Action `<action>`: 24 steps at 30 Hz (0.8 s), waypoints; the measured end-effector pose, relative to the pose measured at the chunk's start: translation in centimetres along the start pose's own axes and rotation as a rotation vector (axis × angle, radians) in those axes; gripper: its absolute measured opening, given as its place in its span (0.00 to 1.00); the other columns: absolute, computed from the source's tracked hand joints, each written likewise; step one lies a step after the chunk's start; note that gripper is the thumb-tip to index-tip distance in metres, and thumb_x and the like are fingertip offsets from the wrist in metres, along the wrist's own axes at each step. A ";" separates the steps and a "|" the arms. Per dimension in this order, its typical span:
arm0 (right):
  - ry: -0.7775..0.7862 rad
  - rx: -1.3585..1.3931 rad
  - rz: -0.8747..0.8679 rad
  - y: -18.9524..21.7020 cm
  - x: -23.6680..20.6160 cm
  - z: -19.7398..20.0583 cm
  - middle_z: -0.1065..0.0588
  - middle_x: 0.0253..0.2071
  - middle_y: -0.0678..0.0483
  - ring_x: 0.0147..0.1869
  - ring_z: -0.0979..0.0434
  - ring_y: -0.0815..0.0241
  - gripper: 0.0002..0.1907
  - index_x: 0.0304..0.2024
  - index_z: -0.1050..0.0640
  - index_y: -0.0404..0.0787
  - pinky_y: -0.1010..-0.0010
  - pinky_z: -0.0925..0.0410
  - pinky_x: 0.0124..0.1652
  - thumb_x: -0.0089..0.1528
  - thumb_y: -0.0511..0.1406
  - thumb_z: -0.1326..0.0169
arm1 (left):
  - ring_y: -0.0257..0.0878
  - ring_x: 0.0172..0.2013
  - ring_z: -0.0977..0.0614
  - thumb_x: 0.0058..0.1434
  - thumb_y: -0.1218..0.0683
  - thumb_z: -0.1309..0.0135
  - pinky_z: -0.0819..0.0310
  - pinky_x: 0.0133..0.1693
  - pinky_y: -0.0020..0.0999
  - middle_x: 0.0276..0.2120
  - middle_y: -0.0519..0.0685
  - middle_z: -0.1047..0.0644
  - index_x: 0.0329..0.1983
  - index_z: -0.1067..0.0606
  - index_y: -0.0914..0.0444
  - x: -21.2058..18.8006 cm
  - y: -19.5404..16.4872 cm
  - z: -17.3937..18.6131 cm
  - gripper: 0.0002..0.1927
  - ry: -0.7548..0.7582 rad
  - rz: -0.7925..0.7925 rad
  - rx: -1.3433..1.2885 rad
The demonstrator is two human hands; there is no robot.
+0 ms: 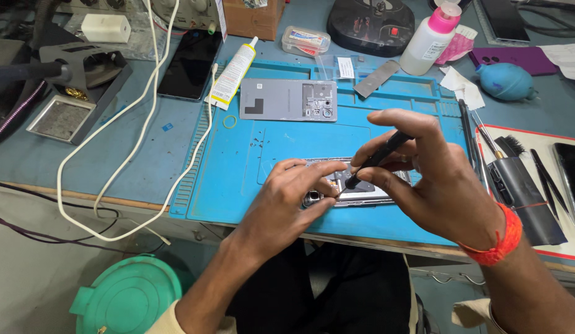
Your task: The person works on a disassembled smartphone on a blue repair mat, using a screwdriver to unscrew and adjust internal components while holding the phone steady. They then reassemble the phone, hold it up, and power it on, waiting at the boot screen.
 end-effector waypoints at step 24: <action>0.160 -0.015 -0.196 -1.5 0.5 -1.0 0.17 0.42 0.52 0.48 0.14 0.61 0.28 0.64 0.35 0.41 0.72 0.19 0.45 0.63 0.30 0.39 | 0.39 0.52 0.17 0.62 0.60 0.44 0.43 0.68 0.53 0.45 0.45 0.17 0.62 0.26 0.59 -1.4 0.8 -0.5 0.23 -0.038 0.029 0.053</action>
Point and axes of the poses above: each hand's wrist, its own x-axis towards the middle knuckle, its own z-axis out of the back of the hand, y = z × x, the point moved 5 cm from there along x, towards the middle knuckle
